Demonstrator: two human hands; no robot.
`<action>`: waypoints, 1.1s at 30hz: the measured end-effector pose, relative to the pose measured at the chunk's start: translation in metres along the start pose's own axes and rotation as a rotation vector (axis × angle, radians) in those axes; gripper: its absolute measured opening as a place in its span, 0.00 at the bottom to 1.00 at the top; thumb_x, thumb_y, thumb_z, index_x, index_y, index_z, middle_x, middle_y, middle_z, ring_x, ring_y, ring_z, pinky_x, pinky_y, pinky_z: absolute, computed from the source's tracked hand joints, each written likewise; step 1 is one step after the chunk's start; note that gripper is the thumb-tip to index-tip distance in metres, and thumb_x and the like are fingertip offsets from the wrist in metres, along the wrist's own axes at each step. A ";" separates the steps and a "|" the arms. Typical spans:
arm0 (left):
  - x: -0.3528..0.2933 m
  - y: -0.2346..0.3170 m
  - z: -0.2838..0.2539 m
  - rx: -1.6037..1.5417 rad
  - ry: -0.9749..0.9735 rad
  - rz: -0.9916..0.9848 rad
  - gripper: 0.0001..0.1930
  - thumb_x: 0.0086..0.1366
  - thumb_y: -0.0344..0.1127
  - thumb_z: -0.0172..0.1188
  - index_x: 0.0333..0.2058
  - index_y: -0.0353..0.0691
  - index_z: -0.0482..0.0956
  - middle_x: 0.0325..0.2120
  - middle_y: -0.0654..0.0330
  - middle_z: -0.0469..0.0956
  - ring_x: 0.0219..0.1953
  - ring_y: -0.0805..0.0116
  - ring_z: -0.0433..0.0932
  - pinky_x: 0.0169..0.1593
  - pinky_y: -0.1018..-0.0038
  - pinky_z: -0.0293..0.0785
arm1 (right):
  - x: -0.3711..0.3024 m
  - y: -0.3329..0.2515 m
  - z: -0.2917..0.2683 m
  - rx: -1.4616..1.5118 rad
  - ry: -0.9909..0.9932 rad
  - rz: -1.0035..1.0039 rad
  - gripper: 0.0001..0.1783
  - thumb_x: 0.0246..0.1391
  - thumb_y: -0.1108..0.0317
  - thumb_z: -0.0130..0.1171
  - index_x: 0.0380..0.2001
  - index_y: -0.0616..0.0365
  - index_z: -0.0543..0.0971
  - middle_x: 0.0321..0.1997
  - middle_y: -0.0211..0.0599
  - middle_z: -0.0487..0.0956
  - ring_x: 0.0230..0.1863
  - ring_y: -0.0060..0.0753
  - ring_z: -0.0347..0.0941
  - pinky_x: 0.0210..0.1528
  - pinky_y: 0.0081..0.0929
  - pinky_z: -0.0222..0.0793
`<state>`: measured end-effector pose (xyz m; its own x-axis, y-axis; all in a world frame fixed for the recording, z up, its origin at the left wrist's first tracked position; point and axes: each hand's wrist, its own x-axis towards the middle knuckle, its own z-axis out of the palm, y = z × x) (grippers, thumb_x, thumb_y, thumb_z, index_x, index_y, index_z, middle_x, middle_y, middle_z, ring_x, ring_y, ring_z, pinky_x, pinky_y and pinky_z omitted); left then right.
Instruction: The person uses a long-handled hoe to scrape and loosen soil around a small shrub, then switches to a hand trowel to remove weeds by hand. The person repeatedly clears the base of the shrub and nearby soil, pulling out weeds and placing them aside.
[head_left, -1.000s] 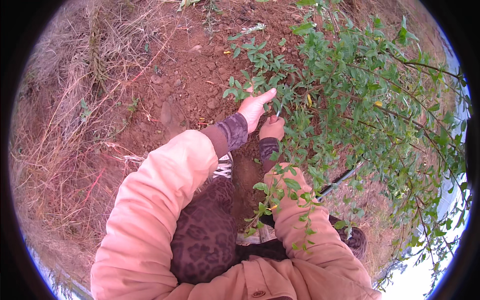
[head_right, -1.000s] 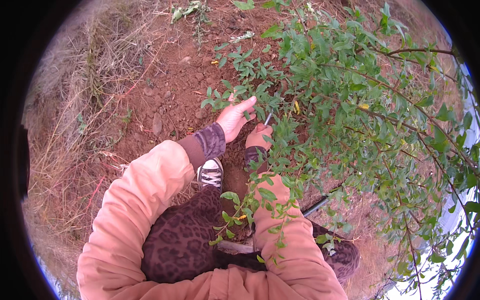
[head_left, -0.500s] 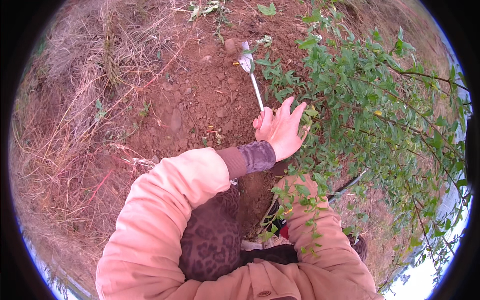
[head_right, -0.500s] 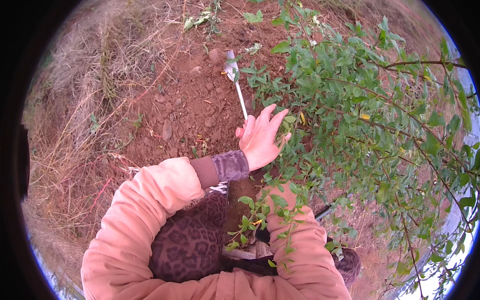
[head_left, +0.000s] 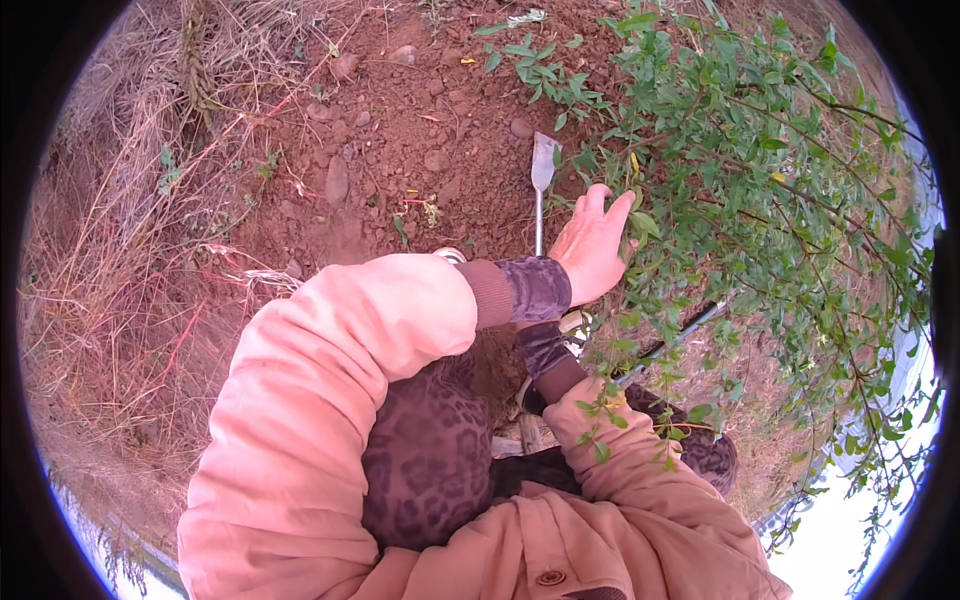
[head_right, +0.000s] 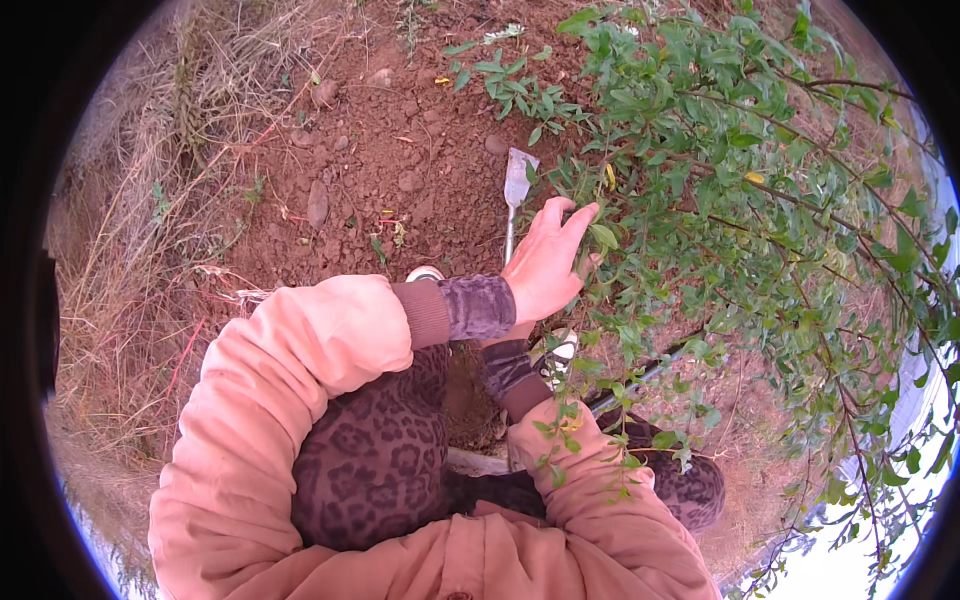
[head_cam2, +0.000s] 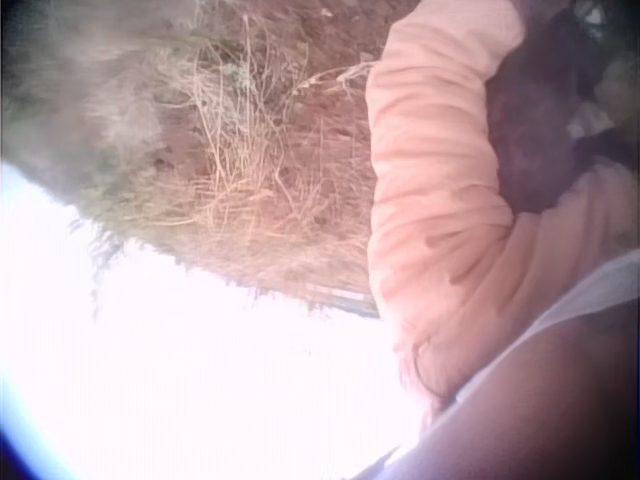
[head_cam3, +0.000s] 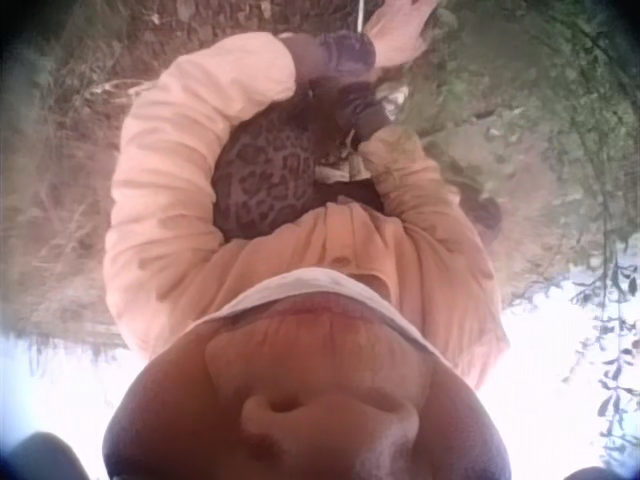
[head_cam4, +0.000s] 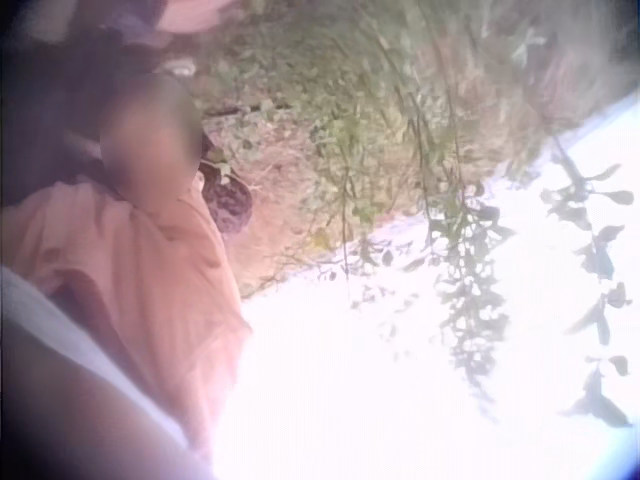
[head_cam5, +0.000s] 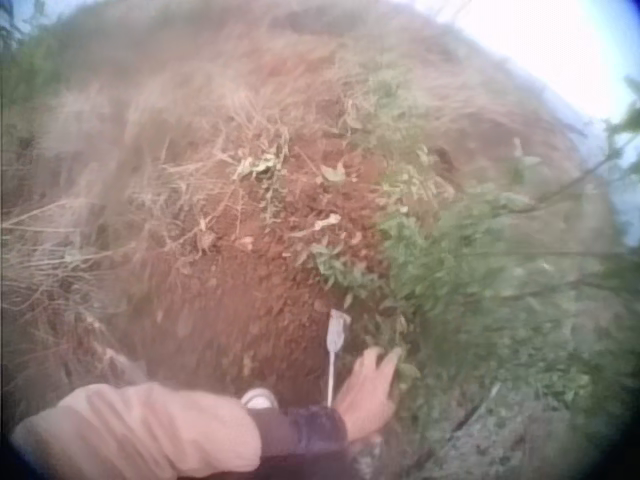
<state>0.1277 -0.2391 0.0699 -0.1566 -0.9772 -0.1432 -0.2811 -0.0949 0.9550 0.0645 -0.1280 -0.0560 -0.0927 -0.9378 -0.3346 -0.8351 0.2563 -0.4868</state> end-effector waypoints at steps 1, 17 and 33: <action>-0.001 0.001 0.003 0.015 0.008 0.009 0.32 0.43 0.23 0.55 0.52 0.36 0.58 0.46 0.46 0.57 0.50 0.48 0.59 0.51 0.64 0.61 | 0.004 0.006 0.001 -0.002 0.028 0.016 0.18 0.49 0.59 0.51 0.43 0.51 0.67 0.38 0.35 0.73 0.39 0.34 0.69 0.40 0.29 0.64; 0.001 0.014 0.011 -0.093 -0.050 0.025 0.27 0.44 0.25 0.54 0.47 0.29 0.63 0.44 0.45 0.58 0.49 0.49 0.61 0.50 0.63 0.61 | 0.063 -0.073 -0.051 0.820 0.009 0.716 0.12 0.50 0.74 0.51 0.22 0.48 0.59 0.12 0.23 0.59 0.09 0.19 0.53 0.10 0.20 0.46; 0.008 0.017 0.000 0.022 -0.070 -0.065 0.24 0.48 0.31 0.54 0.47 0.35 0.64 0.44 0.53 0.60 0.49 0.56 0.62 0.45 0.61 0.61 | 0.097 0.014 -0.021 0.713 0.085 0.613 0.11 0.46 0.74 0.54 0.22 0.53 0.62 0.17 0.24 0.64 0.13 0.21 0.58 0.17 0.20 0.55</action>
<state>0.1217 -0.2488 0.0846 -0.2030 -0.9535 -0.2228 -0.3133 -0.1523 0.9374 0.0326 -0.2201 -0.0778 -0.4687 -0.5991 -0.6492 -0.1020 0.7666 -0.6339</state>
